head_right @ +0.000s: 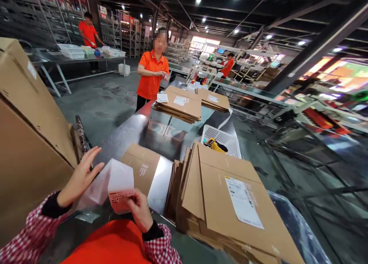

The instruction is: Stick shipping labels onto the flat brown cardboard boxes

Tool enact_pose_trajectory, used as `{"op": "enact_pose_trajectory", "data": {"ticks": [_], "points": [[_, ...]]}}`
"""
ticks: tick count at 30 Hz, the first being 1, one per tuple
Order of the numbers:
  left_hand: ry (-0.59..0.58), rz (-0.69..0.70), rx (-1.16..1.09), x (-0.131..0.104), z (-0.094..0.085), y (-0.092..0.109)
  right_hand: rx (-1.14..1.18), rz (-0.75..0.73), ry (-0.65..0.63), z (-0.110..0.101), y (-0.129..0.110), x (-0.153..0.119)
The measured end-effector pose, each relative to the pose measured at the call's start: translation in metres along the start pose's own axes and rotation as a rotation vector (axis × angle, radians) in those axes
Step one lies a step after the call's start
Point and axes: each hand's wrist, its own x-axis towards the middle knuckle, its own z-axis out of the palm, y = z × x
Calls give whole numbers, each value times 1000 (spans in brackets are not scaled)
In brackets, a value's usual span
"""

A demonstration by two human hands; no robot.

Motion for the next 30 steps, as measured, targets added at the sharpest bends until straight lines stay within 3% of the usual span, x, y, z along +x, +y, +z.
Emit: {"op": "enact_pose_trajectory", "data": {"ticks": [3,5,8,10,14,18,22,25,28,30], "points": [[-276,12,-172,-23,23,-8,8,6,-2,-2,5,-1],[-413,-90,-287,-38,40,-8,-10,32,28,2,10,0],[-386,-320,-432,-49,59,-13,-87,54,114,8,19,4],[-403,-394,-505,-50,64,-22,-170,24,149,9,22,8],[-476,-411,-440,-43,64,-41,-336,5,96,6,21,17],[-512,-416,-333,-34,70,-54,-375,45,208,15,25,21],[-514,-328,-123,-32,83,-76,-411,49,257,26,38,24],[-629,-230,-37,-39,86,-105,-482,56,314,9,51,40],[-712,-153,16,-50,80,-139,-525,110,622,-35,68,75],[-739,-99,63,-55,76,-160,-538,156,738,-64,83,102]]}}
